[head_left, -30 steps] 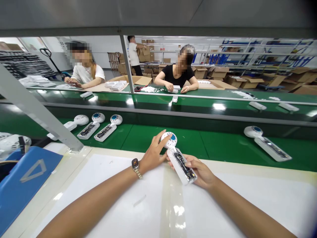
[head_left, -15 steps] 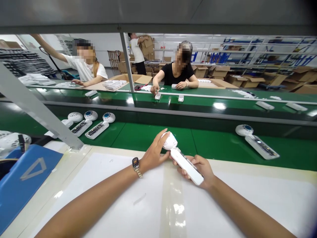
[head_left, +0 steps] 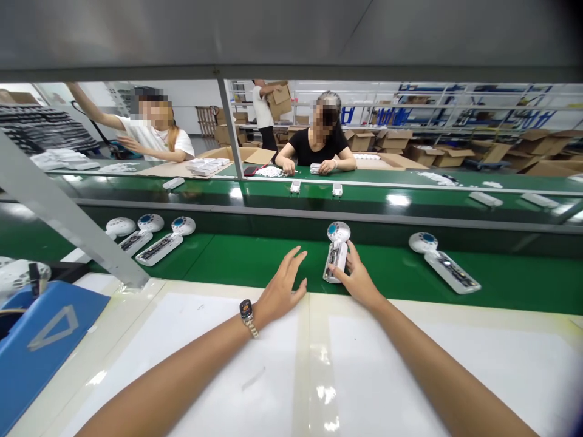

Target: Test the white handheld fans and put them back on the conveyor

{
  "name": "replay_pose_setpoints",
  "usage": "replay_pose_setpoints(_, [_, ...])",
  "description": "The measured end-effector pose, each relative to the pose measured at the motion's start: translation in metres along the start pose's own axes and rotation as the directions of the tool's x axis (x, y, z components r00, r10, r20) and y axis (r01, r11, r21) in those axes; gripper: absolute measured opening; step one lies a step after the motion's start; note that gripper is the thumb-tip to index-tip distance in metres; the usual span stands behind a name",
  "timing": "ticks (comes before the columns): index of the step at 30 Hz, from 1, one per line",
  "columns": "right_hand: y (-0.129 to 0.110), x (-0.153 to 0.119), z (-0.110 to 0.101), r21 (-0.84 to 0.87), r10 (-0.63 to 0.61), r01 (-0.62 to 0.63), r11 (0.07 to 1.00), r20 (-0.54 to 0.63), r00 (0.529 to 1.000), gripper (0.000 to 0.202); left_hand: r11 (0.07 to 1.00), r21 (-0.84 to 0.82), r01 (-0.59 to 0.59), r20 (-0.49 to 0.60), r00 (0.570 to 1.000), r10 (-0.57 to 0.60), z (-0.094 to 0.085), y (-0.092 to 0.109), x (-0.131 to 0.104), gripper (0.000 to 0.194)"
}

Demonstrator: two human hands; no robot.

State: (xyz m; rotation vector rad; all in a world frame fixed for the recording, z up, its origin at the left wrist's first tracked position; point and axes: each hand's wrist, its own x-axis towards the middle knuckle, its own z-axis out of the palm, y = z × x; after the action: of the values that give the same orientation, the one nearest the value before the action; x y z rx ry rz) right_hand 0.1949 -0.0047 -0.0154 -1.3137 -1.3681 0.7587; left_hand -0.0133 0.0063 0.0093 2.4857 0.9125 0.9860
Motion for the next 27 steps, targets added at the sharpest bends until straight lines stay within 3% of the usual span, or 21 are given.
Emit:
replay_pose_setpoints(3, [0.012, 0.012, -0.009, -0.316, -0.084, 0.072, 0.946, -0.024, 0.996, 0.049, 1.000, 0.016, 0.009, 0.026, 1.000, -0.009, -0.002, 0.002, 0.000, 0.054])
replay_pose_setpoints(6, [0.014, 0.012, -0.022, -0.393, -0.137, 0.080, 0.916, -0.121, 0.983, 0.041, 1.000, 0.021, 0.016, 0.032, 0.999, -0.017, -0.002, 0.002, -0.001, 0.050])
replay_pose_setpoints(8, [0.014, 0.010, -0.041, -0.454, -0.187, 0.051, 0.890, -0.259, 0.948, 0.041, 1.000, 0.024, 0.018, 0.028, 0.999, -0.019, -0.001, 0.001, -0.001, 0.049])
replay_pose_setpoints(11, [0.017, 0.006, -0.084, -0.529, -0.228, -0.113, 0.841, -0.536, 0.813, 0.045, 1.000, 0.016, 0.007, 0.021, 1.000, -0.007, 0.000, -0.001, -0.002, 0.046])
replay_pose_setpoints(13, [0.022, 0.002, -0.113, -0.537, -0.169, -0.361, 0.763, -0.704, 0.690, 0.048, 1.000, 0.010, -0.013, 0.017, 1.000, 0.013, 0.000, -0.001, -0.002, 0.043])
replay_pose_setpoints(16, [0.029, -0.004, -0.142, -0.466, -0.032, -0.553, 0.691, -0.783, 0.621, 0.048, 0.999, 0.016, -0.046, 0.020, 0.999, 0.046, -0.001, 0.001, -0.002, 0.039])
replay_pose_setpoints(18, [0.033, -0.007, -0.148, -0.437, 0.077, -0.606, 0.665, -0.767, 0.638, 0.053, 0.998, 0.020, -0.068, 0.030, 0.997, 0.067, -0.002, 0.003, -0.002, 0.037])
replay_pose_setpoints(21, [0.034, -0.008, -0.147, -0.461, 0.181, -0.620, 0.635, -0.691, 0.700, 0.066, 0.996, 0.008, -0.094, 0.042, 0.995, 0.094, -0.003, 0.004, -0.002, 0.035])
replay_pose_setpoints(27, [0.022, -0.010, -0.134, -0.432, 0.252, -0.530, 0.730, -0.551, 0.796, 0.043, 0.993, 0.001, -0.121, 0.025, 0.992, 0.121, -0.003, 0.004, -0.002, 0.037])
